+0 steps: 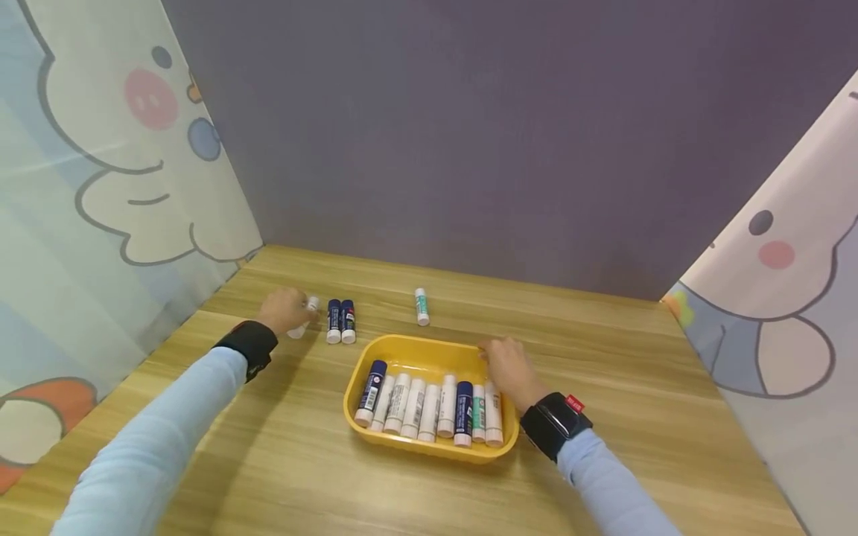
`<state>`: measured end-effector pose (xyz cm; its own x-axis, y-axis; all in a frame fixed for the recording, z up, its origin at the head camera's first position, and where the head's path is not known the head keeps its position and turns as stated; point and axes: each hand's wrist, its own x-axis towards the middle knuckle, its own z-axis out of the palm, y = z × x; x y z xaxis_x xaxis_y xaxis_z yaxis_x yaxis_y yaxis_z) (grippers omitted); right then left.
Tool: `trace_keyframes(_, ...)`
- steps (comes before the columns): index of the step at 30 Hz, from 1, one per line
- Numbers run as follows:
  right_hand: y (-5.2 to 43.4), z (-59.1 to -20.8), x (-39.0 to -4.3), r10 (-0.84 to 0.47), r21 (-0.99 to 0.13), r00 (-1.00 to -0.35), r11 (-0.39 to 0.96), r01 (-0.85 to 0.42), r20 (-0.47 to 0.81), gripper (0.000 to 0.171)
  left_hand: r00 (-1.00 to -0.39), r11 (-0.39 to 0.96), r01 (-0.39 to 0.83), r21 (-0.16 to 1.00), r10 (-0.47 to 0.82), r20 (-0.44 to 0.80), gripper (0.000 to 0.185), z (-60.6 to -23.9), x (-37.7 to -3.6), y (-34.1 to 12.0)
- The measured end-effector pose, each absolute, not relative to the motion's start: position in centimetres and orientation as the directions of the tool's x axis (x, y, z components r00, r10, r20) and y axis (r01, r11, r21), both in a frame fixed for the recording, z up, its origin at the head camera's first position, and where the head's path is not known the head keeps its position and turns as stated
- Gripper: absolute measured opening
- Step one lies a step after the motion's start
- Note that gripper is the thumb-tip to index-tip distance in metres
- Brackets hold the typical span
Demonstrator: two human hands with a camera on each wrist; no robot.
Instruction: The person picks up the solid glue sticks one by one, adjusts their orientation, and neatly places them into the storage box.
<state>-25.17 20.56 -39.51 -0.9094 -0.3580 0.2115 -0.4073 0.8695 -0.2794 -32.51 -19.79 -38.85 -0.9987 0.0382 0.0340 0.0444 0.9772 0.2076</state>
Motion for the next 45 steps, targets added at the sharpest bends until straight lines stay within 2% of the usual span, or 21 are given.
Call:
trace_keyframes(4,20.6,-39.7,-25.1,-0.357,-0.289,-0.912,0.868,-0.403,0.200,0.013,-0.996,0.972,0.083,0.220,0.075,0.045,0.028,-37.8,-31.5,-18.8)
trace_keyframes(14,20.3,-39.6,-25.2,-0.355,-0.306,-0.910,0.860,-0.408,0.213,0.015,-0.966,0.950,0.257,0.180,0.245,0.084,0.047,-35.3,-28.5,-15.0)
trace_keyframes(21,20.2,-39.4,-25.5,-0.352,-0.295,-0.913,0.867,-0.401,0.208,0.015,-0.941,0.911,0.336,0.237,0.312,0.133,0.031,-33.5,-26.5,-12.3)
trace_keyframes(29,20.0,-39.6,-25.3,-0.356,-0.288,-0.904,0.863,-0.416,0.238,0.012,-0.938,0.911,0.336,0.237,0.345,0.002,0.035,-32.4,-24.2,-9.0)
trace_keyframes(37,19.8,-39.4,-25.3,-0.353,-0.280,-0.905,0.867,-0.411,0.237,0.013,-0.900,0.898,0.393,0.199,0.420,-0.118,0.030,-33.1,-22.3,-5.9)
trace_keyframes(40,19.4,-39.5,-25.2,-0.364,-0.268,-0.900,0.866,-0.422,0.240,0.013,-0.890,0.894,0.415,0.168,0.437,-0.128,0.029,-33.8,-22.1,-5.6)
trace_keyframes(45,19.0,-39.5,-25.2,-0.366,-0.271,-0.902,0.866,-0.420,0.227,0.014,-0.881,0.882,0.432,0.187,0.458,-0.123,0.027,-34.8,-21.9,-5.6)
